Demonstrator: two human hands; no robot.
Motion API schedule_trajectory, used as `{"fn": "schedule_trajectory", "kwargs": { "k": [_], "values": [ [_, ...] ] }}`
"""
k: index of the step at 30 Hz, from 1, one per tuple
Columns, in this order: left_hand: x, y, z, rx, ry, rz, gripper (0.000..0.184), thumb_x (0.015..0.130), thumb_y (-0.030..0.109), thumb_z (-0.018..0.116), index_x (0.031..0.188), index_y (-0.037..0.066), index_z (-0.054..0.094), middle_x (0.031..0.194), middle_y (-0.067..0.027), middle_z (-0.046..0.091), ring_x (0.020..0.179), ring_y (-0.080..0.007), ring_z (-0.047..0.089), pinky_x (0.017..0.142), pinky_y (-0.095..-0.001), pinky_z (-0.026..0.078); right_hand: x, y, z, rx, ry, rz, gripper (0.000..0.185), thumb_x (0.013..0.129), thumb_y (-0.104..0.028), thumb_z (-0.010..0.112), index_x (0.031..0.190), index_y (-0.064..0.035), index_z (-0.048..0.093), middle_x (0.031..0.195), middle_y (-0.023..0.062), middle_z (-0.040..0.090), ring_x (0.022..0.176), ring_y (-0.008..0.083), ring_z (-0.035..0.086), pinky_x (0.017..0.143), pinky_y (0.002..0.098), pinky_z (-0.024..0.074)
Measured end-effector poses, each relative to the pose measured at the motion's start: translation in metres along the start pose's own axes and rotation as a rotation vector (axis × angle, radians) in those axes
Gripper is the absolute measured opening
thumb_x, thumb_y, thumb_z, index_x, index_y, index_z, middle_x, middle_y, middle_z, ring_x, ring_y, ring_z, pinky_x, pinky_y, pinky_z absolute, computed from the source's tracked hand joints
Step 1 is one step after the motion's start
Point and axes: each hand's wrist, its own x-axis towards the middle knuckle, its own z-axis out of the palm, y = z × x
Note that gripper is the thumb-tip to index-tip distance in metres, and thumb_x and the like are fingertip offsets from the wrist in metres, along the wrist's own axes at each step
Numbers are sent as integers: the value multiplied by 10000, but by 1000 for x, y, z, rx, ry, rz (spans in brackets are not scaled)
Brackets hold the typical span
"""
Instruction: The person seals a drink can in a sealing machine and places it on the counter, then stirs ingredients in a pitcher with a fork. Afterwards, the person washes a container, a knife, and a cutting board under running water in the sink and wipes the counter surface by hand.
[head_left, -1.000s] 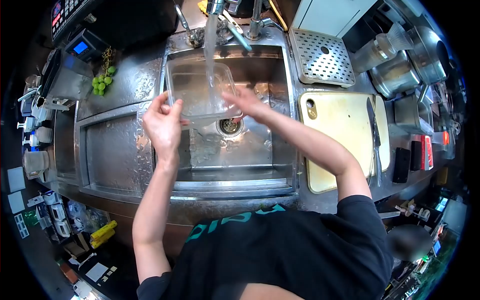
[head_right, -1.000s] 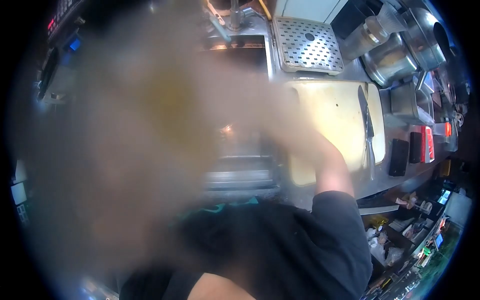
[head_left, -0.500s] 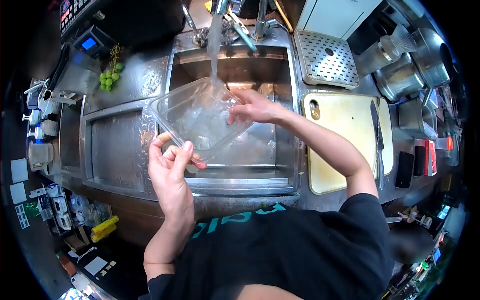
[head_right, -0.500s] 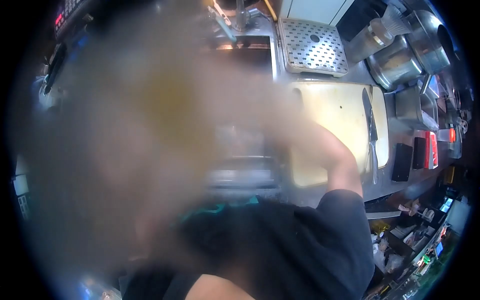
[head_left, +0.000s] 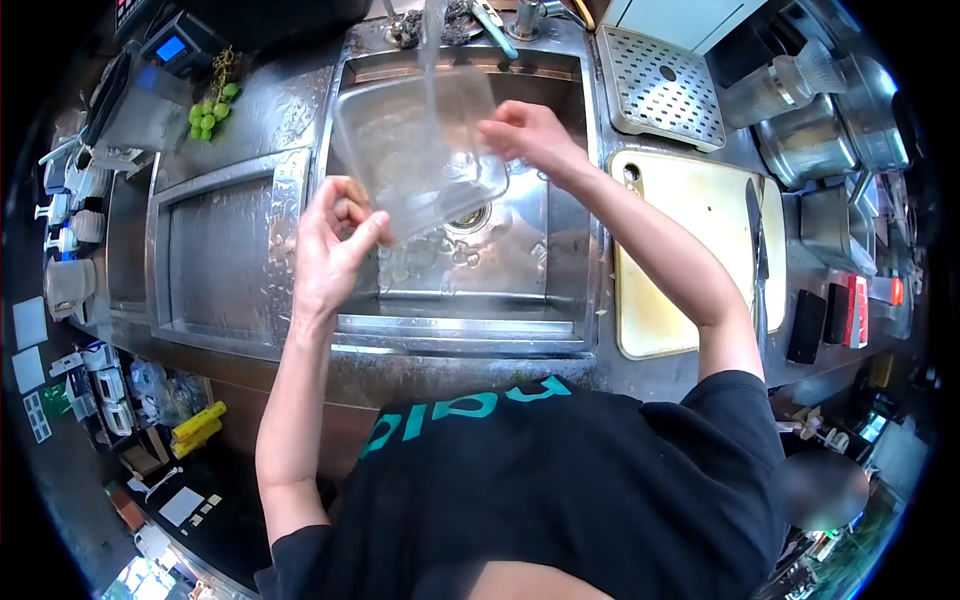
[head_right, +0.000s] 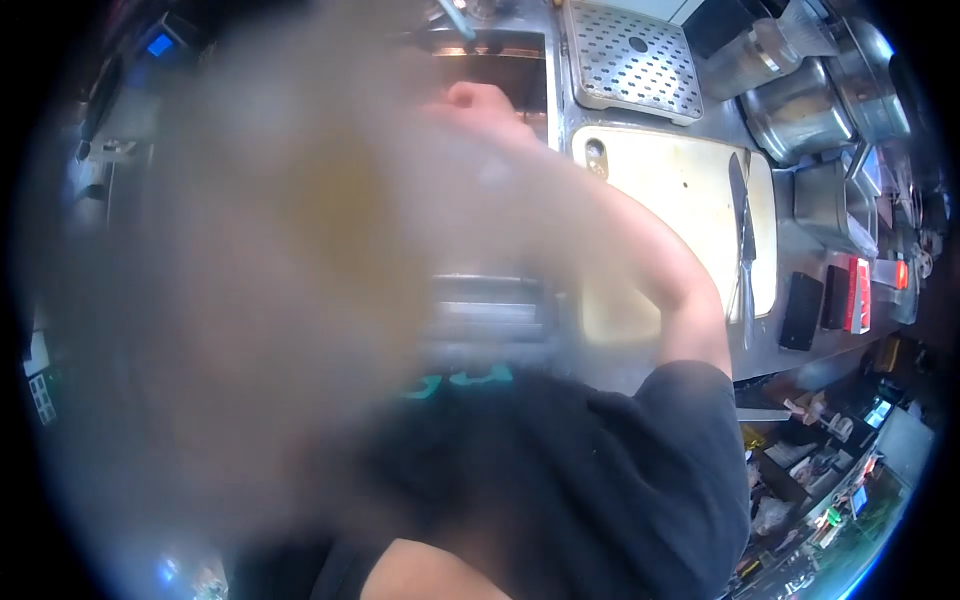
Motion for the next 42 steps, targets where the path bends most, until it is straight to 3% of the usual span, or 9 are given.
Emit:
{"fn": "schedule_trajectory", "kwargs": {
  "k": [9,12,17,20,23,30,33,37,42],
  "values": [
    [-27,-81,-18,609,-14,-28,389,762,16,730,1131,66,619,838,-106,695,754,-190,679,704,-336,526,-106,-19,11,78,-386,-43,178,890,-162,667,822,-11,603,752,72,674,706,138,676,583,261,539],
    [-36,-66,-19,458,253,-20,403,786,18,712,1173,91,624,887,-118,703,773,-189,683,721,-320,537,-127,-25,46,-500,-289,-565,140,864,-90,633,782,-27,538,651,118,598,585,273,633,535,348,519],
    [-62,-35,-34,332,445,15,265,828,55,698,1091,48,669,847,-73,705,764,-130,662,730,-284,529,-146,25,82,-774,-350,-677,158,789,-48,620,869,-24,486,765,160,564,635,367,613,543,435,511],
    [-75,-32,-39,336,491,47,216,833,57,696,1048,39,687,820,-64,701,747,-122,652,729,-267,517,-147,28,101,-847,-544,-430,236,707,-8,605,902,-14,472,823,183,560,680,373,620,568,444,521],
    [-84,-35,-41,283,526,73,180,844,58,692,1021,24,694,822,-49,697,753,-103,641,726,-252,505,-142,51,110,-879,-348,-863,185,749,-28,574,900,-12,470,817,186,558,678,360,626,561,437,524],
    [-99,-43,-47,162,581,73,163,861,60,683,1015,7,690,834,-36,694,772,-90,628,750,-238,492,-128,-26,89,-1125,-257,-427,90,858,-69,542,891,2,499,817,215,598,645,394,639,551,469,525],
    [-103,-42,-45,212,589,75,167,860,66,686,1017,8,691,833,-44,695,763,-93,627,739,-243,497,-129,-34,72,-920,-116,-467,139,857,-104,591,817,-6,501,705,204,610,627,394,621,538,470,504],
    [-100,-42,-32,263,562,46,181,857,81,693,1022,7,690,837,-55,697,754,-104,633,726,-253,505,-129,-68,59,-566,-11,-397,210,900,-150,616,765,-1,557,619,96,599,532,196,624,468,312,494],
    [-94,-23,-10,381,499,143,225,821,87,718,1027,6,679,921,-106,689,834,-174,649,790,-305,512,-83,-10,44,463,141,187,197,885,-186,652,763,-64,558,627,12,581,504,103,578,471,227,481]
  ]
}}
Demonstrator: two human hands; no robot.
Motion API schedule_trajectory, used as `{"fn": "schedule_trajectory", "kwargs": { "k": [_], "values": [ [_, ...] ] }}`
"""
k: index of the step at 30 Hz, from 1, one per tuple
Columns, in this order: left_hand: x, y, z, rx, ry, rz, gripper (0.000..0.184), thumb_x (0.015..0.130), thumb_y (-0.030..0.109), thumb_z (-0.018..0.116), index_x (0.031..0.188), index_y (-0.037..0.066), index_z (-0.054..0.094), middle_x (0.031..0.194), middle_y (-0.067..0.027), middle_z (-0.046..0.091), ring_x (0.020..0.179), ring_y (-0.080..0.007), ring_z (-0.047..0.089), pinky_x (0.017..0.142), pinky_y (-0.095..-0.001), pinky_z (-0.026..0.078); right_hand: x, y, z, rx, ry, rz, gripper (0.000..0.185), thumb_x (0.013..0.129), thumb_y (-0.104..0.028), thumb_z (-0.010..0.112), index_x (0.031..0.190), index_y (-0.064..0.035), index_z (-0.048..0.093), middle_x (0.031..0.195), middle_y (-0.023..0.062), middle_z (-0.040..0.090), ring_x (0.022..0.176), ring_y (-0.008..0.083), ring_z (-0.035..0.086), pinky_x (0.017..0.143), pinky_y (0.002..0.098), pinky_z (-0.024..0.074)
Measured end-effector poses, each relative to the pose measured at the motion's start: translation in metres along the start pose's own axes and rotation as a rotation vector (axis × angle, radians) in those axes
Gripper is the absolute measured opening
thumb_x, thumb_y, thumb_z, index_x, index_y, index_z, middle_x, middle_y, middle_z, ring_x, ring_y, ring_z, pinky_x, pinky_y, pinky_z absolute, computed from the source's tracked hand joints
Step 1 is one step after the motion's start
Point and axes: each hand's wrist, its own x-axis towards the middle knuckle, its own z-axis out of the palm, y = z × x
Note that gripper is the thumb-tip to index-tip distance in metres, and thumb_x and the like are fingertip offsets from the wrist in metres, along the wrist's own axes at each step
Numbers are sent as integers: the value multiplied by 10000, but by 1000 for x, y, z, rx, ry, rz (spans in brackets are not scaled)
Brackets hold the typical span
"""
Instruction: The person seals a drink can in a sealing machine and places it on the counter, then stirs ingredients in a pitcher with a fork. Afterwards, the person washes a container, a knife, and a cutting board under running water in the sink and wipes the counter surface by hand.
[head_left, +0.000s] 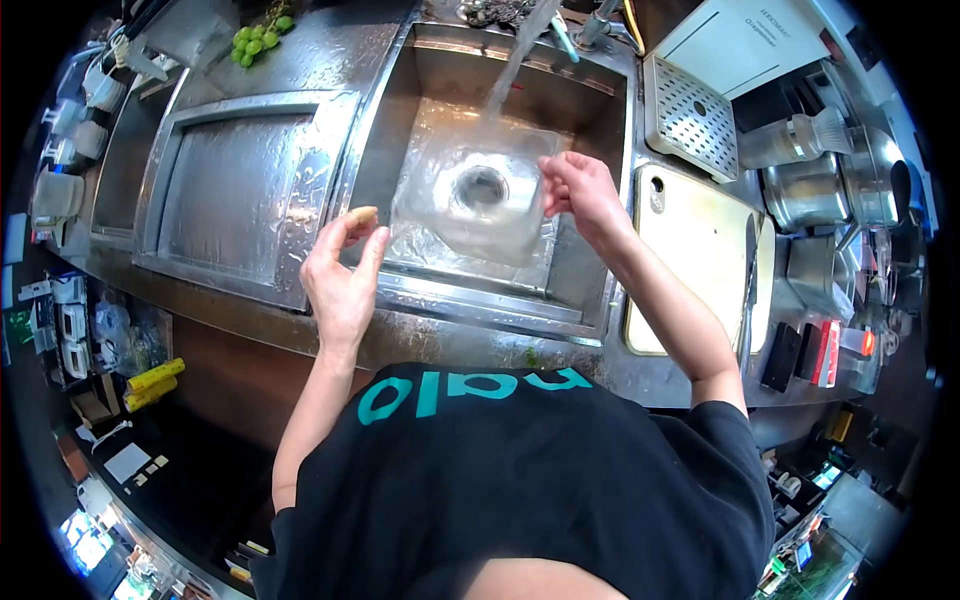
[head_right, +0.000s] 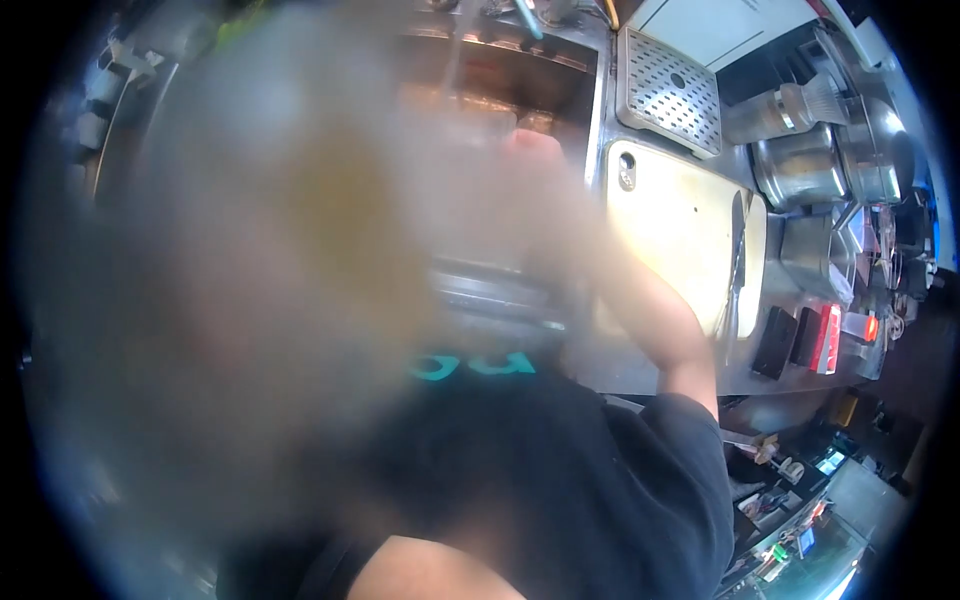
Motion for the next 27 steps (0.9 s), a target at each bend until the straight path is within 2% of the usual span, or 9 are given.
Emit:
{"fn": "schedule_trajectory", "kwargs": {
  "k": [2,5,12,15,16,20,21,24,27],
  "values": [
    [2,6,4,54,-56,30,230,807,104,728,1012,13,679,978,-115,673,925,-220,635,855,-335,491,29,5,-4,83,-16,51,180,879,-179,655,779,-66,558,638,10,572,506,97,562,477,232,471],
    [1,10,6,91,-95,-5,219,803,90,728,1003,15,682,981,-112,672,942,-225,632,878,-327,479,46,1,1,141,84,-81,150,874,-148,643,782,-63,560,642,-3,544,467,86,511,449,230,435],
    [-11,-6,-21,-96,241,-130,112,884,53,655,976,-1,689,928,-54,681,867,-124,612,827,-263,475,39,-41,-27,344,93,-248,157,912,-181,619,793,-83,588,634,-17,559,479,53,511,451,198,410],
    [-21,-11,-26,-75,224,-152,110,890,57,651,973,-4,686,923,-54,676,863,-125,608,821,-264,475,28,-46,-21,-32,80,-377,206,906,-210,653,781,-66,576,666,10,593,518,63,554,476,194,432],
    [-26,-12,-27,-72,211,-152,110,890,60,651,971,-6,685,919,-54,673,861,-127,607,819,-265,475,32,-41,-23,-127,43,-366,228,886,-197,661,757,-25,587,676,41,620,540,89,566,509,226,441],
    [-41,-20,-32,-110,205,-170,100,886,61,654,951,-10,681,916,-57,670,861,-130,605,811,-264,473,41,-6,8,-800,87,-333,266,907,-200,628,732,-7,580,623,69,624,486,116,611,417,255,466],
    [-44,-22,-35,-118,204,-180,102,886,61,654,952,-12,678,917,-60,669,858,-132,600,808,-264,469,41,2,24,-889,61,-382,264,899,-184,615,718,6,580,615,88,640,486,130,630,439,273,490],
    [-50,-24,-43,-191,226,-204,106,887,66,655,953,-16,676,918,-59,669,853,-130,595,808,-267,467,30,2,80,-940,-32,-294,258,857,-189,573,718,19,636,593,116,649,503,190,662,540,325,540],
    [-56,-27,-54,-168,273,-171,105,889,65,653,951,-18,674,920,-55,670,850,-124,594,807,-264,468,39,8,112,-1009,-70,-371,265,845,-214,574,724,4,666,573,122,647,513,210,668,646,343,553]
  ]
}}
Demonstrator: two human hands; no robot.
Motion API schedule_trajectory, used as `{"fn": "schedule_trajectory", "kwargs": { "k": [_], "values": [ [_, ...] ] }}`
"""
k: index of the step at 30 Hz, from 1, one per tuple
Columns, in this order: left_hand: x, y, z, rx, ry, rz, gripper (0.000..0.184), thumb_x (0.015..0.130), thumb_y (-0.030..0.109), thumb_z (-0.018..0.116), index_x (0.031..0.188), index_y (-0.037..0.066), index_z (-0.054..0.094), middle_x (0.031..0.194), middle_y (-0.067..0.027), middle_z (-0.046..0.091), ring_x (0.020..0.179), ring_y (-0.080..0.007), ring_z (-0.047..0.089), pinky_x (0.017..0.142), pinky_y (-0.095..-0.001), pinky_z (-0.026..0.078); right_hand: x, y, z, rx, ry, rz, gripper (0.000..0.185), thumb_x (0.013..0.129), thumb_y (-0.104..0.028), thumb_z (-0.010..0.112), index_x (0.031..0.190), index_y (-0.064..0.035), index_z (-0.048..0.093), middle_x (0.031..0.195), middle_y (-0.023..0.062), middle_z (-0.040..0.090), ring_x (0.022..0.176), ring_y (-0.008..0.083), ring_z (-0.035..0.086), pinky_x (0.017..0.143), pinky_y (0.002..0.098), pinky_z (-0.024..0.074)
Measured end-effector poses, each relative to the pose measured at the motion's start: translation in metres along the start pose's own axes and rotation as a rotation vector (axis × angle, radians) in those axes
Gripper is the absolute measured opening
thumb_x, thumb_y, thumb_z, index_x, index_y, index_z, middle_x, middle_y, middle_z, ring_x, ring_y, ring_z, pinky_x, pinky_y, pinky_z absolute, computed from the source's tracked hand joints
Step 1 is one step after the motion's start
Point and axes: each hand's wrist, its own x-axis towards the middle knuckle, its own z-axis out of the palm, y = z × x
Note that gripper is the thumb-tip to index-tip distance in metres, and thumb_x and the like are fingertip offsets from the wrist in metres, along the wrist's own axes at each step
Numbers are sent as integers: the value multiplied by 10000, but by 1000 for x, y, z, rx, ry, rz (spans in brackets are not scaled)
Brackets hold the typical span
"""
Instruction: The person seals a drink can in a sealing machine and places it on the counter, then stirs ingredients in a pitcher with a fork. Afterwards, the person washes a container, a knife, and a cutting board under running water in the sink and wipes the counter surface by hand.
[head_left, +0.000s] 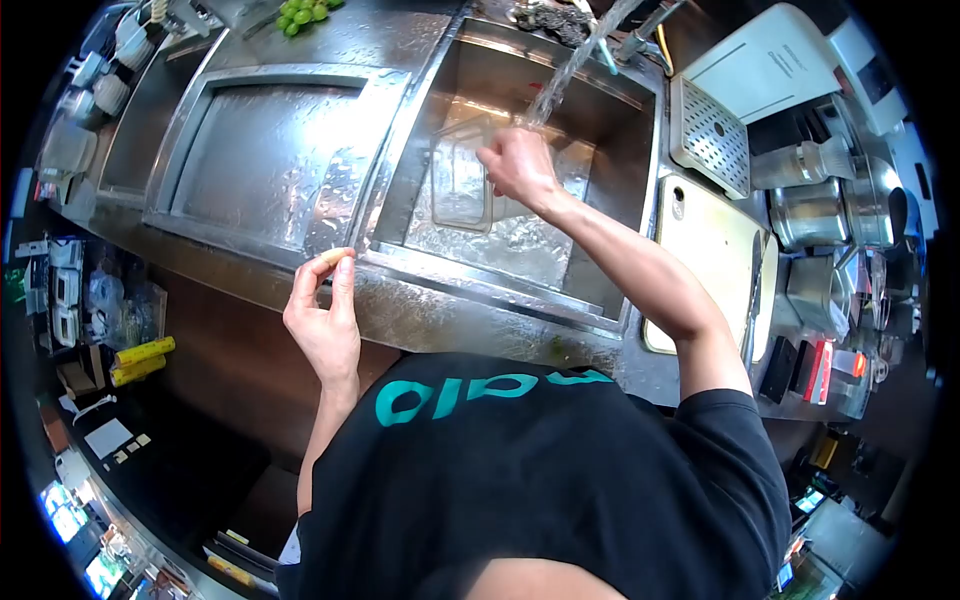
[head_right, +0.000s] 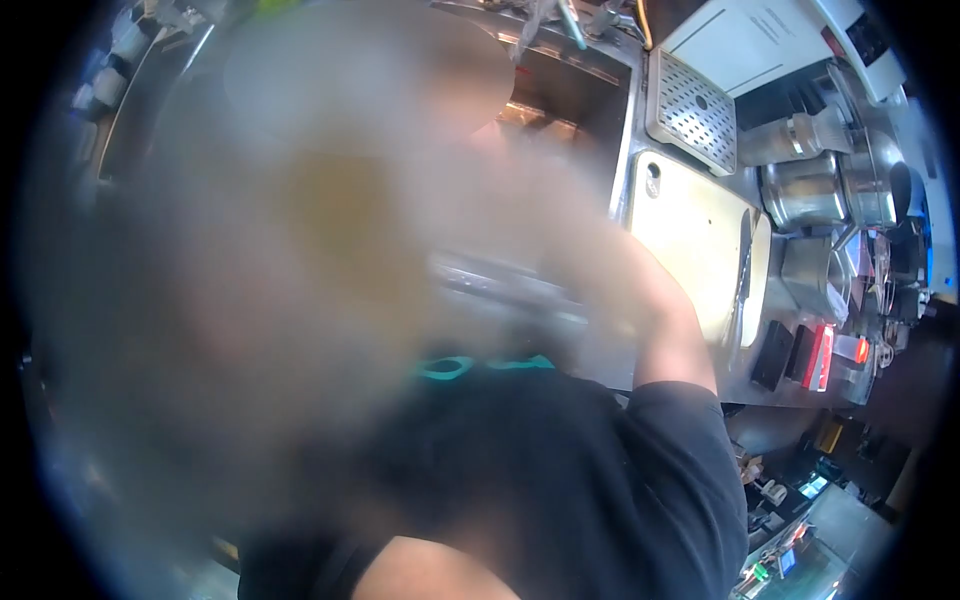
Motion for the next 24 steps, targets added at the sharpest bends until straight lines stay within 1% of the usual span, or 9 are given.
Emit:
{"fn": "schedule_trajectory", "kwargs": {
  "k": [5,9,13,14,15,17,20,21,24],
  "values": [
    [-8,-6,-15,-40,30,-38,102,890,59,650,951,-19,674,919,-59,670,845,-125,593,802,-265,467,15,29,19,-151,-3,90,260,840,-217,566,718,-14,675,563,123,647,545,220,677,678,359,551],
    [-12,-8,-16,-8,14,-29,98,890,55,647,948,-18,675,903,-63,666,841,-132,588,798,-268,462,20,80,12,-392,160,118,249,835,-198,548,744,-2,671,567,129,648,560,217,681,659,370,559],
    [-8,-5,-4,-26,-15,-13,98,888,57,648,945,-18,676,888,-60,662,839,-131,587,798,-268,459,26,110,-23,181,200,285,210,848,-165,579,710,-7,579,620,77,616,499,149,616,466,290,521],
    [-7,-1,1,-20,-29,-21,97,887,56,648,943,-19,676,880,-60,660,836,-131,587,798,-268,459,24,112,-30,399,175,300,181,859,-173,582,749,-30,584,625,35,569,450,115,535,431,264,471],
    [-6,3,5,-11,-45,-28,96,886,55,649,941,-20,676,873,-60,658,833,-131,587,797,-269,458,23,113,-34,406,192,300,181,859,-173,582,749,-30,584,625,35,569,450,115,535,431,264,471],
    [-2,10,14,11,-81,3,91,883,48,650,934,-22,677,869,-60,655,825,-132,587,797,-267,457,24,113,-35,844,235,433,155,862,-166,579,766,-45,577,618,4,534,447,91,484,435,248,432],
    [2,28,28,13,-127,32,84,876,39,656,931,-19,681,867,-59,653,821,-131,589,787,-263,458,40,144,-24,976,188,302,119,894,-177,585,864,-62,580,637,-23,497,487,66,438,487,250,428],
    [5,30,32,16,-144,44,84,876,39,656,931,-19,681,867,-59,653,821,-131,589,787,-263,458,40,129,-28,1038,174,421,124,900,-183,587,881,-60,583,640,-27,495,490,64,435,492,250,428],
    [19,33,43,68,-171,100,99,868,51,668,942,-13,685,870,-61,652,828,-137,597,794,-273,468,43,116,-32,1325,127,361,120,908,-172,595,844,-73,567,635,-25,504,479,66,439,473,247,428]
  ]
}}
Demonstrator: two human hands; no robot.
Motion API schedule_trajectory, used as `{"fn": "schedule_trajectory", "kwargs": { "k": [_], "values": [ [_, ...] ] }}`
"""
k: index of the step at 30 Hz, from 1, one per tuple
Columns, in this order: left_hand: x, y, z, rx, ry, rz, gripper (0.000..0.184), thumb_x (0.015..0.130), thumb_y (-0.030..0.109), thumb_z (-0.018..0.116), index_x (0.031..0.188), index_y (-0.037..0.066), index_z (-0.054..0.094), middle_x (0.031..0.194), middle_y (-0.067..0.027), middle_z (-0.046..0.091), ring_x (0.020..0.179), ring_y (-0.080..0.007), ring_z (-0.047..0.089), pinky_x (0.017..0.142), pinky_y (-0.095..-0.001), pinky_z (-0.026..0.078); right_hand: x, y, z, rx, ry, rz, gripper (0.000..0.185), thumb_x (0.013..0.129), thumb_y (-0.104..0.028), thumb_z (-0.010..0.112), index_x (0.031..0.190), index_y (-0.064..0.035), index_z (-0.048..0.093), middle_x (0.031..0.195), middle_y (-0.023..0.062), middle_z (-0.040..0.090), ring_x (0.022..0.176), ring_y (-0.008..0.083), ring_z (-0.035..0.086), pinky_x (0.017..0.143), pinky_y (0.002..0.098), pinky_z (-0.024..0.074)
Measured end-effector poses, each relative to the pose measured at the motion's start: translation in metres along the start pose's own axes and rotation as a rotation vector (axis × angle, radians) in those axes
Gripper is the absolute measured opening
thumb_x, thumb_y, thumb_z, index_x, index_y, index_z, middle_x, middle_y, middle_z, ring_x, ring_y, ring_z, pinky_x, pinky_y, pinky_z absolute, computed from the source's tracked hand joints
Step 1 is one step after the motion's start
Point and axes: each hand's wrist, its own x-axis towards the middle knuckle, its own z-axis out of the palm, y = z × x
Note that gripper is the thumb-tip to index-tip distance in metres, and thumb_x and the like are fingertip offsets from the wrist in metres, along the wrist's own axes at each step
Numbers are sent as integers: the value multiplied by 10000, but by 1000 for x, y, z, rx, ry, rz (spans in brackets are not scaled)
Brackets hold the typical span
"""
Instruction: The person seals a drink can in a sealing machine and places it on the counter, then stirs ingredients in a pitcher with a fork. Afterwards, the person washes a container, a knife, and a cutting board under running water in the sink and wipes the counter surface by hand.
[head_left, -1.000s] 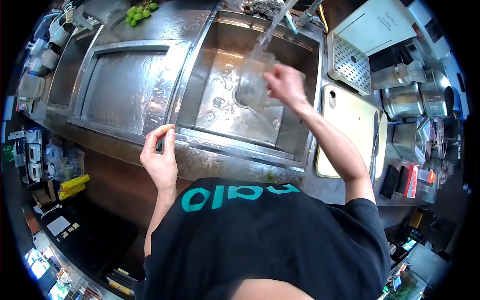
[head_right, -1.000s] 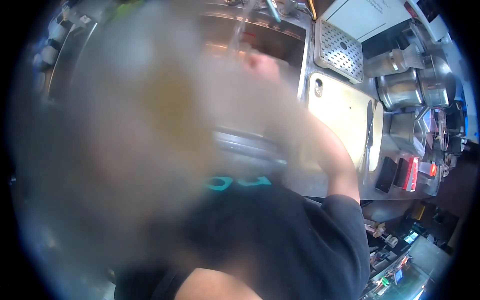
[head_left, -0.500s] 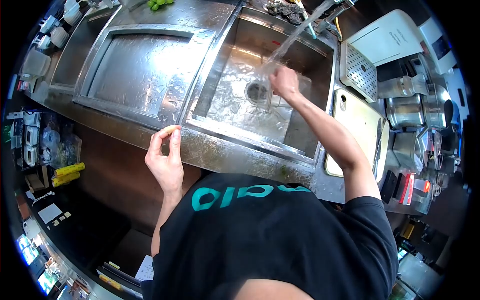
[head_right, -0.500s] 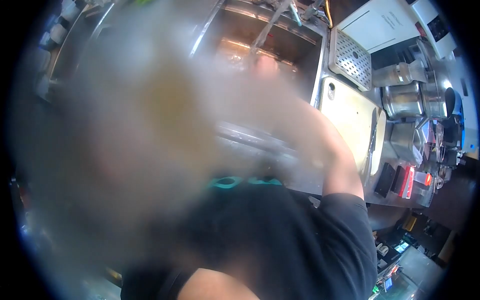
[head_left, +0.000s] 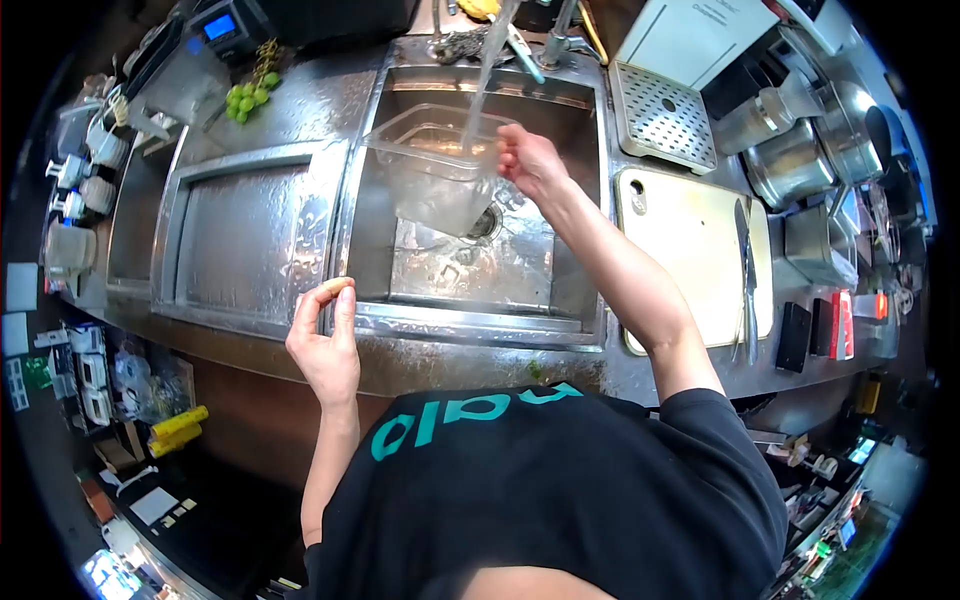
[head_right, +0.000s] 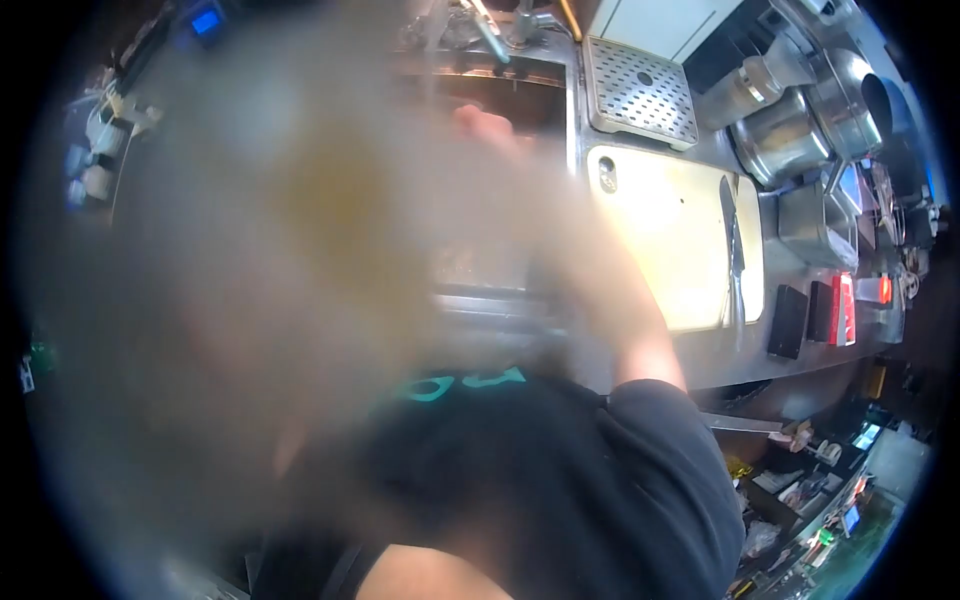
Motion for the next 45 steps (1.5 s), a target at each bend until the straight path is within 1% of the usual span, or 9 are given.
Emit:
{"fn": "schedule_trajectory", "kwargs": {
  "k": [13,22,27,31,33,35,40,43,45],
  "values": [
    [37,21,56,80,-214,33,134,851,87,688,958,7,696,908,-62,665,896,-149,610,853,-285,468,15,-43,-66,644,91,324,177,896,-57,534,722,-59,504,553,-8,516,448,118,523,508,288,542],
    [50,0,56,16,-327,-137,288,833,116,710,1094,7,656,999,-79,679,914,-156,629,865,-295,486,-59,94,-76,530,254,600,195,950,-96,470,770,-65,536,603,22,585,517,131,586,573,348,583],
    [74,31,59,330,-431,521,598,713,268,801,1261,138,599,1399,-156,458,1252,-292,487,1033,-435,402,-87,26,-59,444,-5,561,184,968,-141,495,804,-82,555,630,9,599,519,76,580,554,310,582],
    [79,69,79,524,-744,804,546,710,369,782,1178,130,631,1129,-103,646,1063,-260,600,1066,-495,347,-122,-34,-38,285,-189,486,198,960,-194,551,799,-80,566,666,10,608,468,49,501,554,299,569],
    [73,49,91,270,-782,511,211,767,242,766,843,60,693,667,-59,645,666,-223,616,843,-385,493,-132,-52,-32,223,-108,441,264,963,-285,563,839,-53,588,692,39,640,483,73,548,566,300,575],
    [62,19,105,-126,-736,62,142,833,116,708,768,1,657,605,-43,621,521,-104,545,505,-246,438,-140,-74,-29,151,-123,398,354,967,-363,544,924,-15,593,747,100,679,536,137,637,540,312,580],
    [72,-5,95,-452,-609,-367,455,930,480,548,735,69,579,580,0,533,478,-95,503,481,-219,414,-80,-123,-95,-543,262,-119,410,941,-363,579,1017,39,593,734,136,674,525,149,644,493,272,553],
    [64,-5,87,-722,-537,-783,434,960,490,494,811,92,583,586,31,482,513,-77,489,477,-199,371,-56,-155,-101,-894,464,-401,258,920,-235,604,959,17,641,728,89,679,544,103,636,480,225,504],
    [46,-11,86,-207,-547,-508,352,987,412,499,843,94,550,702,15,513,599,-84,495,505,-217,375,-2,-147,-120,-1031,504,-549,242,903,-226,597,932,6,657,731,110,680,571,154,658,523,297,515]
  ]
}}
